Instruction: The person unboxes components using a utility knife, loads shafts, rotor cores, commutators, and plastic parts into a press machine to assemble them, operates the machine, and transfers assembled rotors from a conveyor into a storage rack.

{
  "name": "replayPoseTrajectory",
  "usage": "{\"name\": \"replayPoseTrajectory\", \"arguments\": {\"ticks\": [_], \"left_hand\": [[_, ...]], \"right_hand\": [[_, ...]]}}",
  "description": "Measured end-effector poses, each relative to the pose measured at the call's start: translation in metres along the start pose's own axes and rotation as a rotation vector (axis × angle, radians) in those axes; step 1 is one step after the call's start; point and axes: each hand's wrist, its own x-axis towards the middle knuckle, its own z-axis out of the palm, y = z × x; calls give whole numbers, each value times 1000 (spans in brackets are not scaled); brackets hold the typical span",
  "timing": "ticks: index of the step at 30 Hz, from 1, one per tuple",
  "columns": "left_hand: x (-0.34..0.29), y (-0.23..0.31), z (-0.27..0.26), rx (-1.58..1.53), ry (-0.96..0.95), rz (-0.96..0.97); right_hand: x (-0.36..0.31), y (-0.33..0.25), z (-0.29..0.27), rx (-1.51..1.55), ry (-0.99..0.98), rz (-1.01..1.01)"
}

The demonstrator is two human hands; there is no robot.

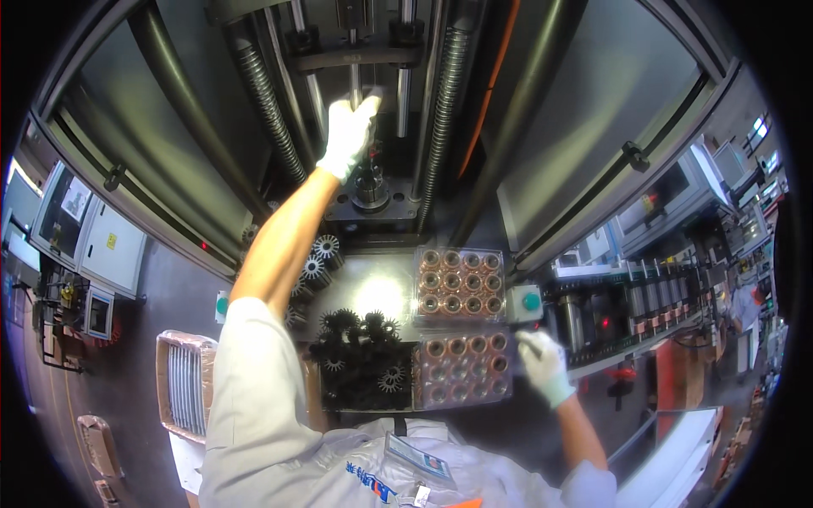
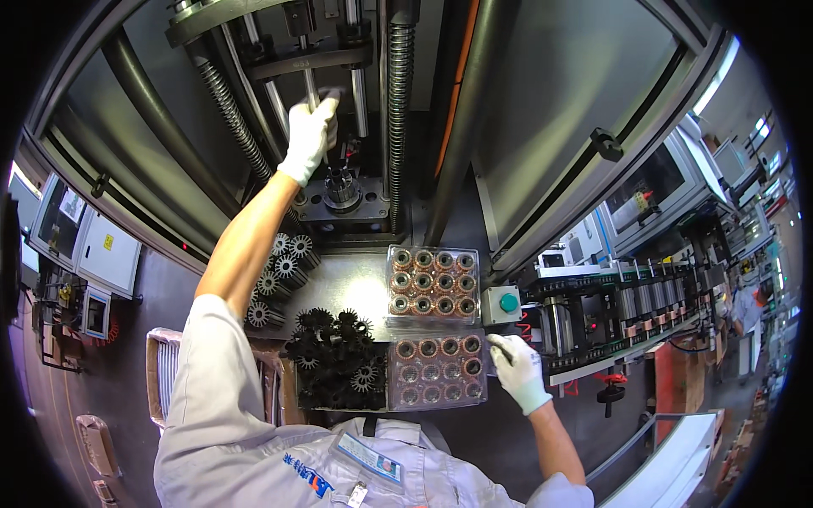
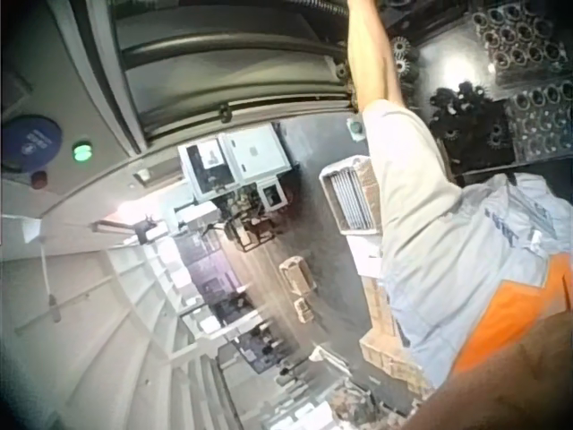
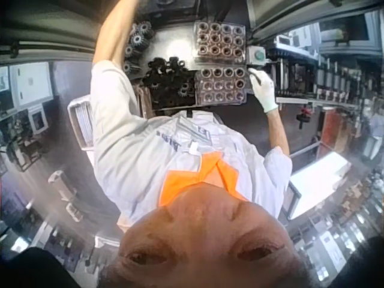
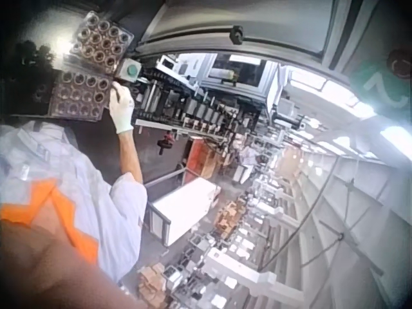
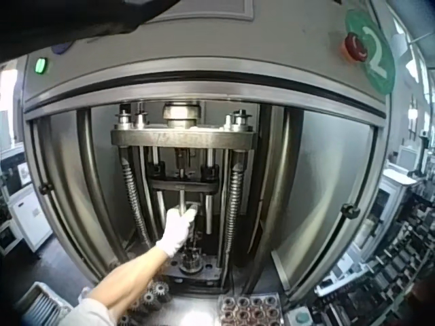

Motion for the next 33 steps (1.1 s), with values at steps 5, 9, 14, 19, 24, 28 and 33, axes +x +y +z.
{"name": "replayPoseTrajectory", "arguments": {"ticks": [5,9,14,19,24,28,33], "left_hand": [[23,16,4,-67,19,83],[19,14,-37,86,-71,43],[-69,104,-18,1029,-67,78],[-240,151,-119,719,-9,-57],[-463,178,-212,943,748,-336],[-633,151,-201,1285,1216,-533],[-686,89,-172,1199,1188,-990]], "right_hand": [[2,-16,7,63,20,-55],[17,-24,-7,99,32,-48],[61,-1,-42,-42,211,-135],[73,62,-7,-175,-32,-192],[79,80,-4,-136,-121,-181],[83,99,2,-179,-243,-264],[95,99,-1,-332,-385,-247]]}}
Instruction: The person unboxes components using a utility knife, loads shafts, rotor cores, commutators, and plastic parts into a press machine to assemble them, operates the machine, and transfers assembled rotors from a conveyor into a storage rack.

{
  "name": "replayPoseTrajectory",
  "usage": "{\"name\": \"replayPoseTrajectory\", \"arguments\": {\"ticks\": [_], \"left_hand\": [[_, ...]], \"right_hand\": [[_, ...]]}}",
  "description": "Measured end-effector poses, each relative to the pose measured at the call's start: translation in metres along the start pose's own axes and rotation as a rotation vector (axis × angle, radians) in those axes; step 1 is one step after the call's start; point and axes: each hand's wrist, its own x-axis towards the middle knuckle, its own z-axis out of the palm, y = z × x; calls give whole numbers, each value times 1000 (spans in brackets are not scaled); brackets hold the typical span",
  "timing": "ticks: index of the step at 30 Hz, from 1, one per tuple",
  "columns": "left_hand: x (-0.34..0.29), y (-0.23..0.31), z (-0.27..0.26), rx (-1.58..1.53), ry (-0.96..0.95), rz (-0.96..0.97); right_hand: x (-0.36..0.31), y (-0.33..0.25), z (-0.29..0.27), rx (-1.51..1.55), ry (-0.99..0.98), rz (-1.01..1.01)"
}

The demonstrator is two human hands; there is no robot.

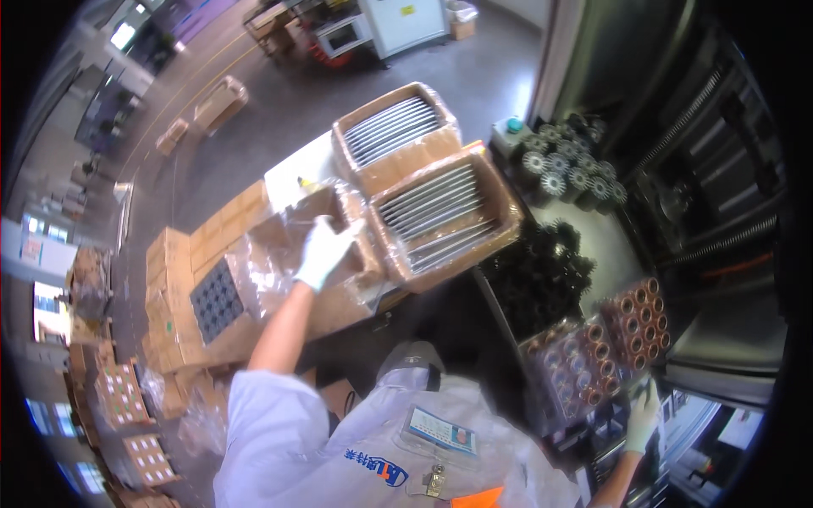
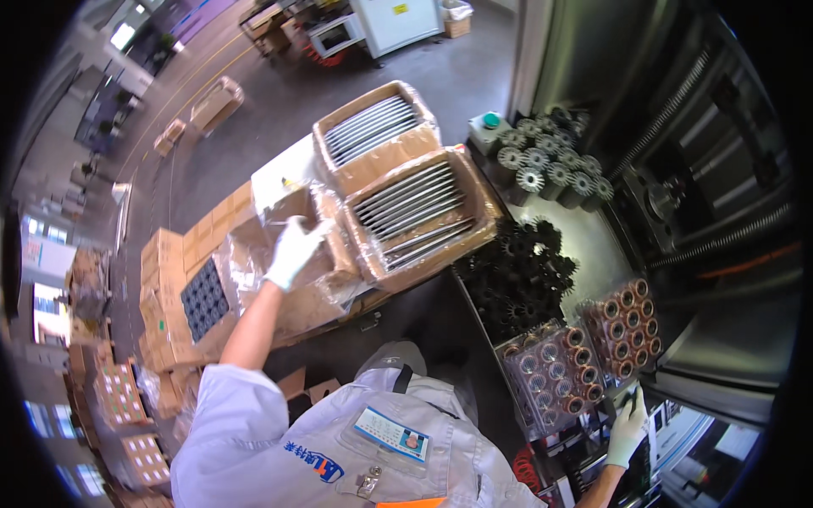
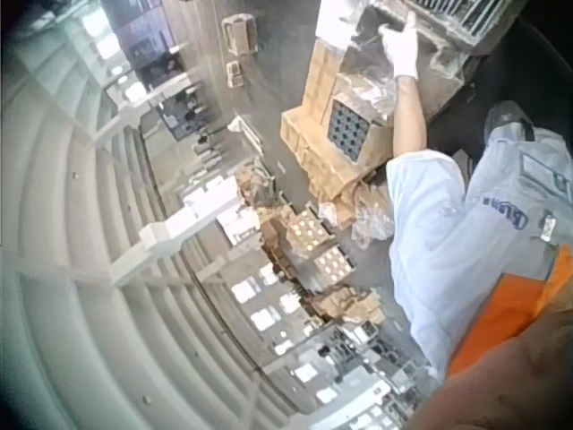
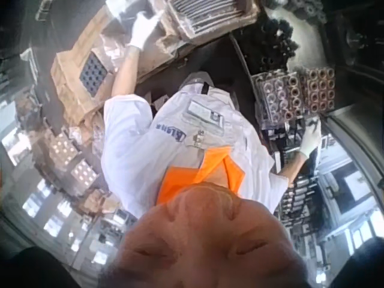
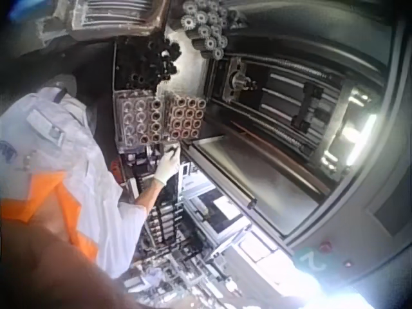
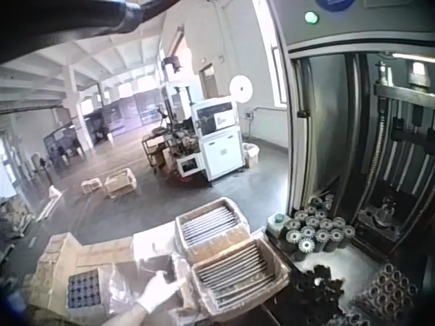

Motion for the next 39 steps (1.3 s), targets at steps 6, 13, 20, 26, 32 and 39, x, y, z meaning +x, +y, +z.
{"name": "replayPoseTrajectory", "arguments": {"ticks": [6,13,20,26,32,39], "left_hand": [[8,-66,47,-497,-273,69],[-77,-72,-200,-1066,-130,164],[-99,-305,-117,-1639,62,-245],[-119,-363,37,-2068,-212,-763],[-84,-365,98,-1267,-172,-426],[-80,-333,74,-1297,21,-525]], "right_hand": [[14,-28,-6,22,63,-115],[-2,-278,31,308,-62,-538],[-15,-586,116,626,-304,-1130],[-1,-801,260,360,-340,-1208],[4,-893,404,-645,-705,-1167],[23,-892,430,-650,-571,-1252]]}}
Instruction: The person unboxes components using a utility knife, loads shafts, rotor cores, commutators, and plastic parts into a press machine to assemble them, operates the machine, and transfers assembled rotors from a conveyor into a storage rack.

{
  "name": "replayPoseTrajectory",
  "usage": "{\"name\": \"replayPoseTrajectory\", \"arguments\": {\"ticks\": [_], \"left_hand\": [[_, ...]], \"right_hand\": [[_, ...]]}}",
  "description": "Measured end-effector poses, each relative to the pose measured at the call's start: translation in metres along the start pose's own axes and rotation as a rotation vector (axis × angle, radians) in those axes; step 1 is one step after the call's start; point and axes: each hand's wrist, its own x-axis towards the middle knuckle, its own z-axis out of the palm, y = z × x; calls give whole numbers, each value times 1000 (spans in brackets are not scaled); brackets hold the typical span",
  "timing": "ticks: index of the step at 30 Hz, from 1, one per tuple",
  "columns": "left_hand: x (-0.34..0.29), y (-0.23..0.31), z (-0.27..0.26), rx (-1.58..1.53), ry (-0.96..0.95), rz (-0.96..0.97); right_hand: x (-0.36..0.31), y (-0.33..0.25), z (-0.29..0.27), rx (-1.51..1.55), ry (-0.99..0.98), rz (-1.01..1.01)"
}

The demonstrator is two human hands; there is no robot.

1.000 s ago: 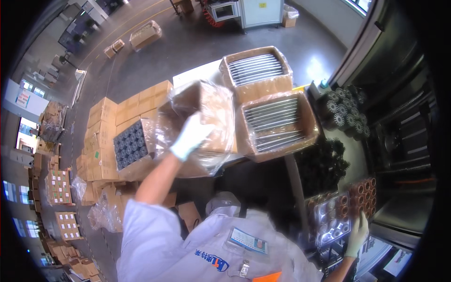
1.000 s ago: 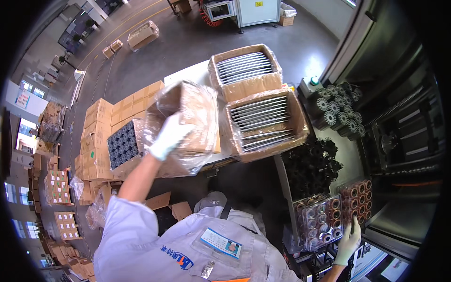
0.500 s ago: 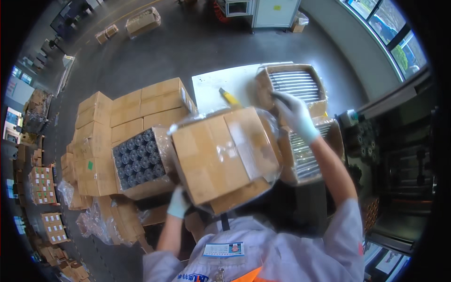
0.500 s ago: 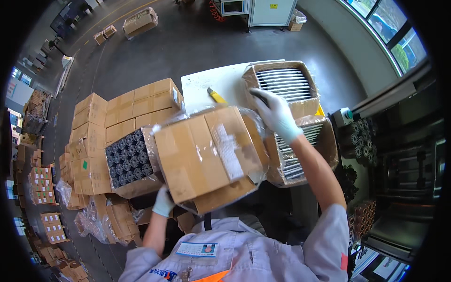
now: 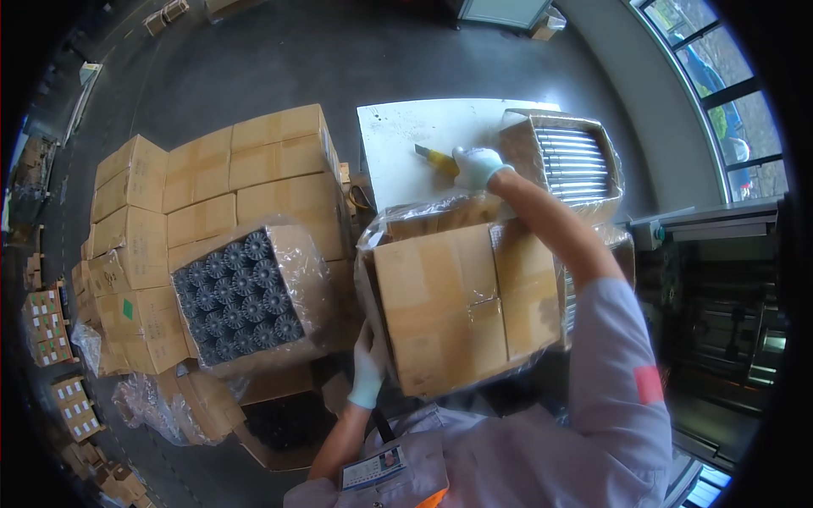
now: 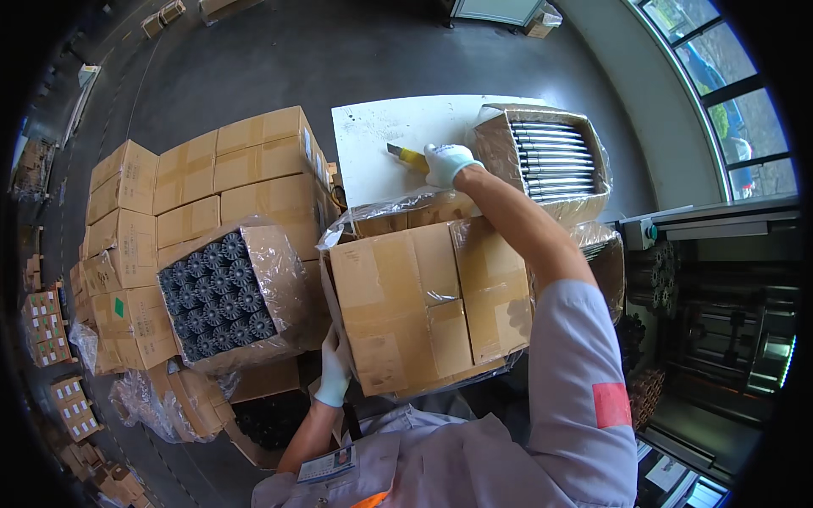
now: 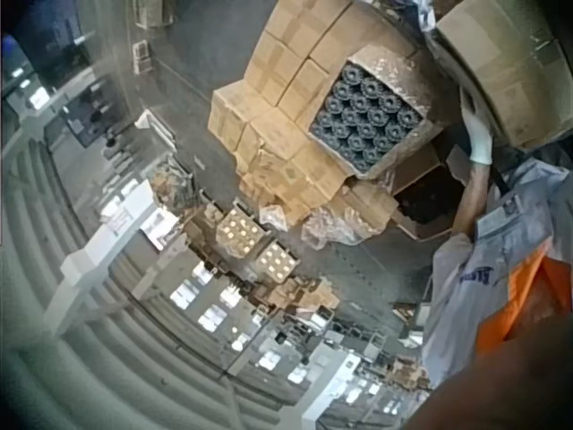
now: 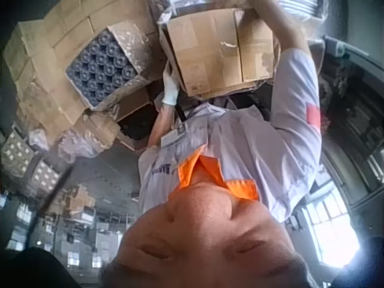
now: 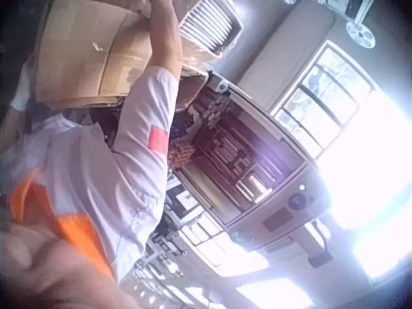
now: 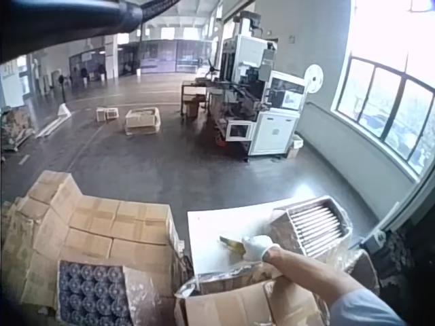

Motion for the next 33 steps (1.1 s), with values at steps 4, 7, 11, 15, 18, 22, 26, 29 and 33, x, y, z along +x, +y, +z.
{"name": "replayPoseTrajectory", "arguments": {"ticks": [4,7,11,15,18,22,26,29,33], "left_hand": [[-21,109,27,21,-13,196],[-27,96,35,-66,-119,192],[-6,59,39,7,-170,220],[-27,130,50,193,-89,375],[-26,117,66,227,17,418],[-30,124,76,305,13,447],[-28,116,80,405,120,542],[-35,145,92,752,260,862],[-5,222,109,1180,-555,1446]], "right_hand": [[-31,21,-28,535,423,13],[-127,-17,-86,1099,339,-66],[-270,-51,-61,1450,51,101],[-320,-43,-4,1361,165,212],[-314,-56,23,1186,283,-61],[-313,-62,29,1046,353,-65],[-364,-62,29,1232,80,-16],[-407,-60,24,1242,-89,163],[-413,-72,39,1176,112,125]]}}
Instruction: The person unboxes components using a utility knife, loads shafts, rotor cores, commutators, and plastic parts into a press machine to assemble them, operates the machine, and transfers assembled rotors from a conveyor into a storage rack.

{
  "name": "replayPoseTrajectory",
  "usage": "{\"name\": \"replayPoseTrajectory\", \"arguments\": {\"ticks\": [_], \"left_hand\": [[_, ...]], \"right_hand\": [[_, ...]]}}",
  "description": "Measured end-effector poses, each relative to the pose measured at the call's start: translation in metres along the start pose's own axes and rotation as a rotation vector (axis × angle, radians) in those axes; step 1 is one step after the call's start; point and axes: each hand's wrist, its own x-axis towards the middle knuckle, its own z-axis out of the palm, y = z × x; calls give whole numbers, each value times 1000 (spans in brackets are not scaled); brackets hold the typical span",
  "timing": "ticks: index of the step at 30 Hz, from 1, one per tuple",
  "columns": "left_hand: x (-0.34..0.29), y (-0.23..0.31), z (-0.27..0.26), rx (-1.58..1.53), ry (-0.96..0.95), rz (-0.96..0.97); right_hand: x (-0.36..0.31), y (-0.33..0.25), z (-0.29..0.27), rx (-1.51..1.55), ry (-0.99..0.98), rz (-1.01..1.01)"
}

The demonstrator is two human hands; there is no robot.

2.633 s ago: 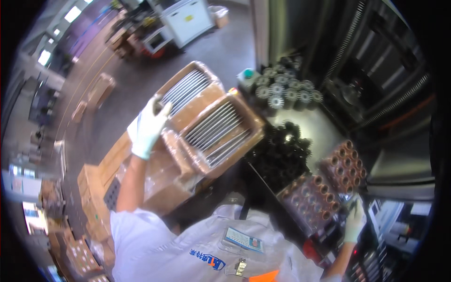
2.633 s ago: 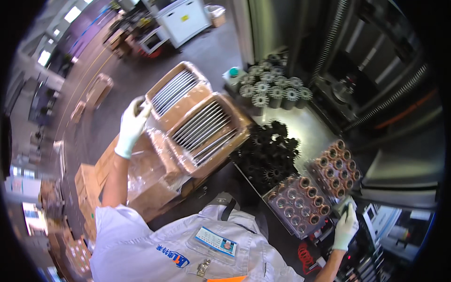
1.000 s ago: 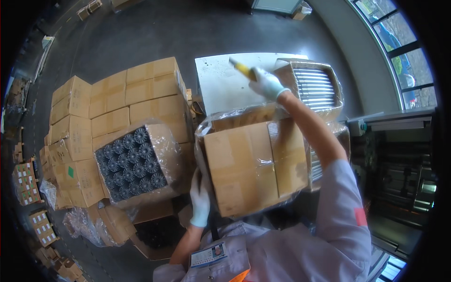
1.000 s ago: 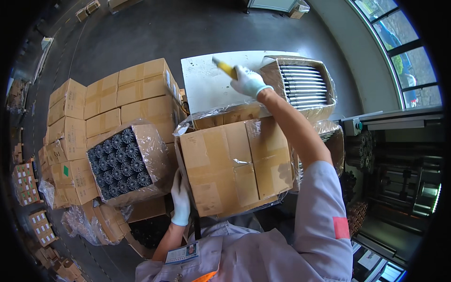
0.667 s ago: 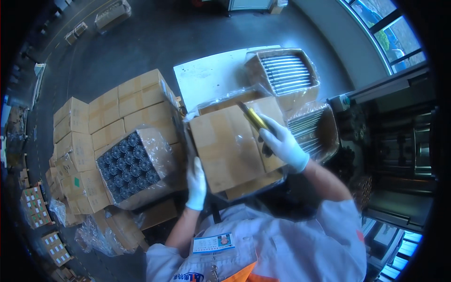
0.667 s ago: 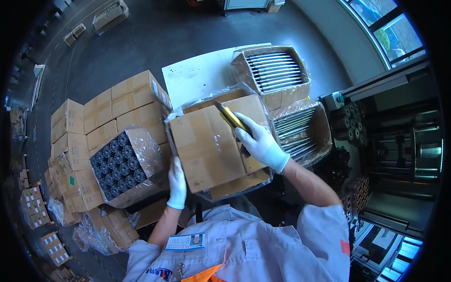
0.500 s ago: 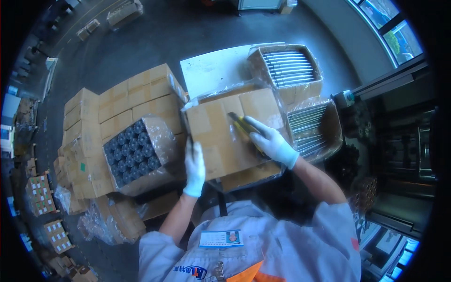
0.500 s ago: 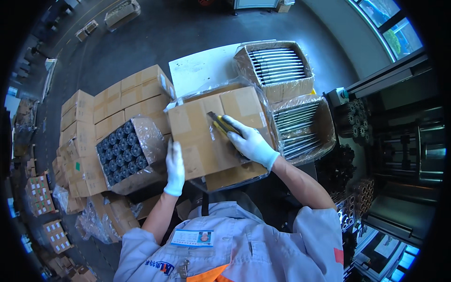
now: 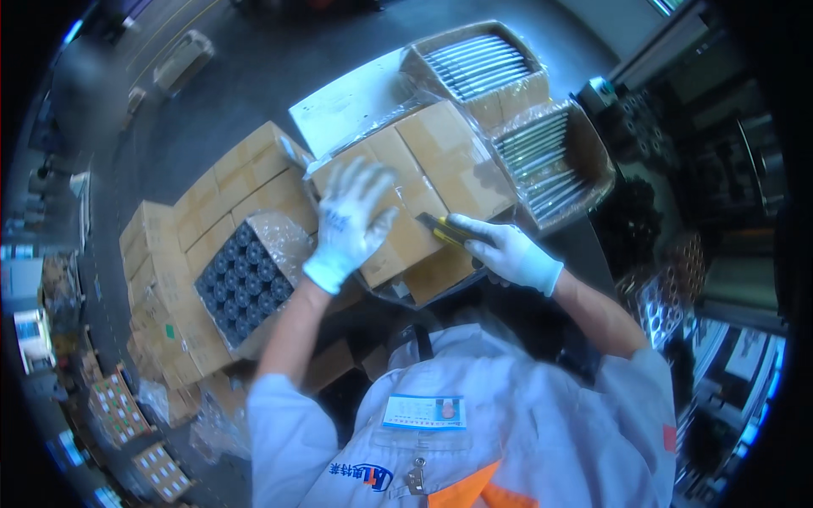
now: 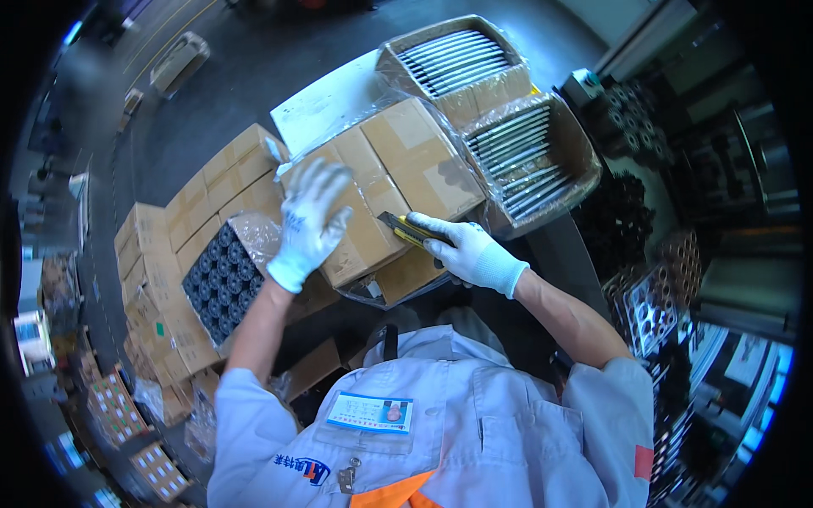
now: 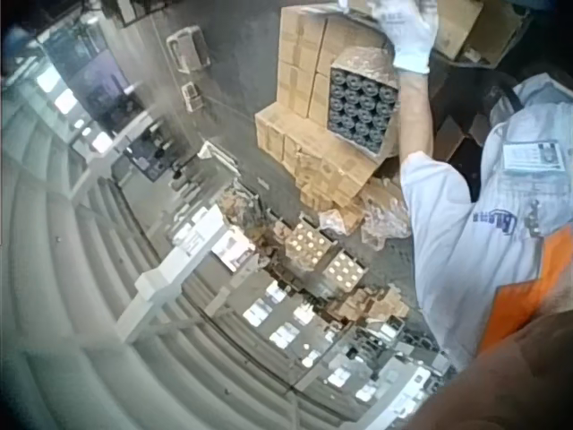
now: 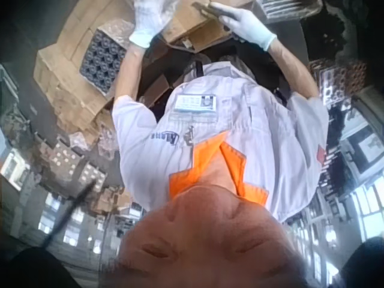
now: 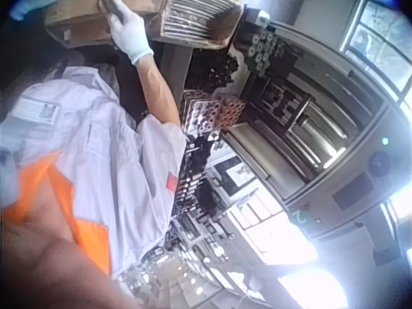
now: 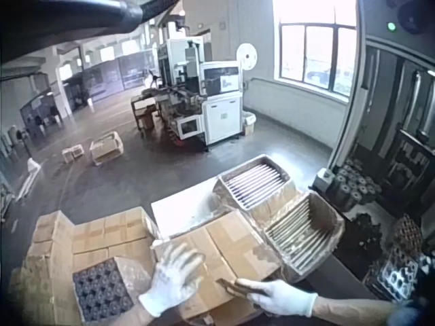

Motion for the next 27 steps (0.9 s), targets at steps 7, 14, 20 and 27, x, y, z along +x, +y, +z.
{"name": "replayPoseTrajectory", "arguments": {"ticks": [7,14,20,27], "left_hand": [[33,-17,23,-185,-261,344],[46,-24,55,-419,92,349],[48,-33,58,-417,155,370],[57,-42,59,-653,311,325]], "right_hand": [[-5,2,23,31,180,41],[-32,28,66,329,202,61],[-44,28,85,417,276,84],[-27,-3,97,346,75,169]]}}
